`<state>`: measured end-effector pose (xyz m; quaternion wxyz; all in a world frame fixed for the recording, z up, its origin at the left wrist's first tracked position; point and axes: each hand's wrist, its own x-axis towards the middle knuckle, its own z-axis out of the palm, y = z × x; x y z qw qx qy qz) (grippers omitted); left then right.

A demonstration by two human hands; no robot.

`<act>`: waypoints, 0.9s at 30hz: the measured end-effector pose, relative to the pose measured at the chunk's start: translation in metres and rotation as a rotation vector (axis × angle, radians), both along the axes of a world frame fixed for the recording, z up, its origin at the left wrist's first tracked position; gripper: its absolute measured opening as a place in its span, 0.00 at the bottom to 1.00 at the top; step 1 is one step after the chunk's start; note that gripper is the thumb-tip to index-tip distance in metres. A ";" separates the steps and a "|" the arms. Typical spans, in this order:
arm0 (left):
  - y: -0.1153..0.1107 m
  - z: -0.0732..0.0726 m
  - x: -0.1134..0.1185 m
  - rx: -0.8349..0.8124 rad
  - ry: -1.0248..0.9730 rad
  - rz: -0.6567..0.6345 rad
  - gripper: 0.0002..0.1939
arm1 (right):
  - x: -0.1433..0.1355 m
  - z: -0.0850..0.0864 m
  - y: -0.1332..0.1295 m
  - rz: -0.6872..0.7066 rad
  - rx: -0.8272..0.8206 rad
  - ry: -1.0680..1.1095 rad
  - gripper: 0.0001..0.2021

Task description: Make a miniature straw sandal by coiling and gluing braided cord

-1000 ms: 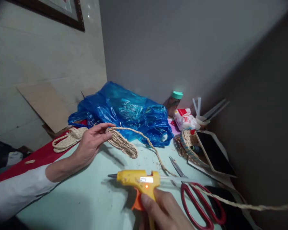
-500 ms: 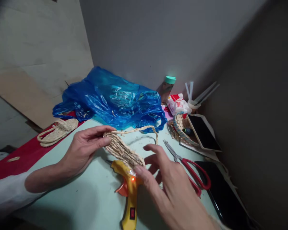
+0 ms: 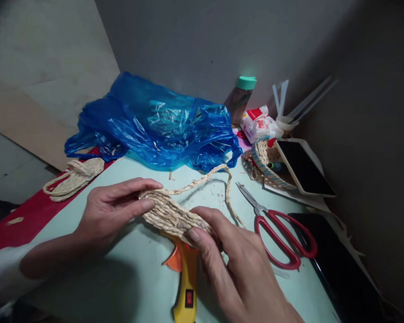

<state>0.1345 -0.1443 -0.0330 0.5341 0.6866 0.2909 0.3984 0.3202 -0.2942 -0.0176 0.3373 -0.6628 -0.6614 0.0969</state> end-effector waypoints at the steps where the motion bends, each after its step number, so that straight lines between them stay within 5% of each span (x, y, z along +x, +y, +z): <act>1: 0.000 -0.001 0.000 0.042 0.020 0.000 0.09 | 0.000 -0.001 0.000 0.000 -0.008 -0.007 0.10; 11: 0.007 0.005 -0.003 0.278 0.103 -0.092 0.10 | -0.002 -0.003 0.002 0.069 -0.026 0.094 0.08; 27: 0.013 0.010 -0.006 0.374 0.243 -0.165 0.06 | -0.007 -0.010 0.003 0.178 -0.030 0.063 0.08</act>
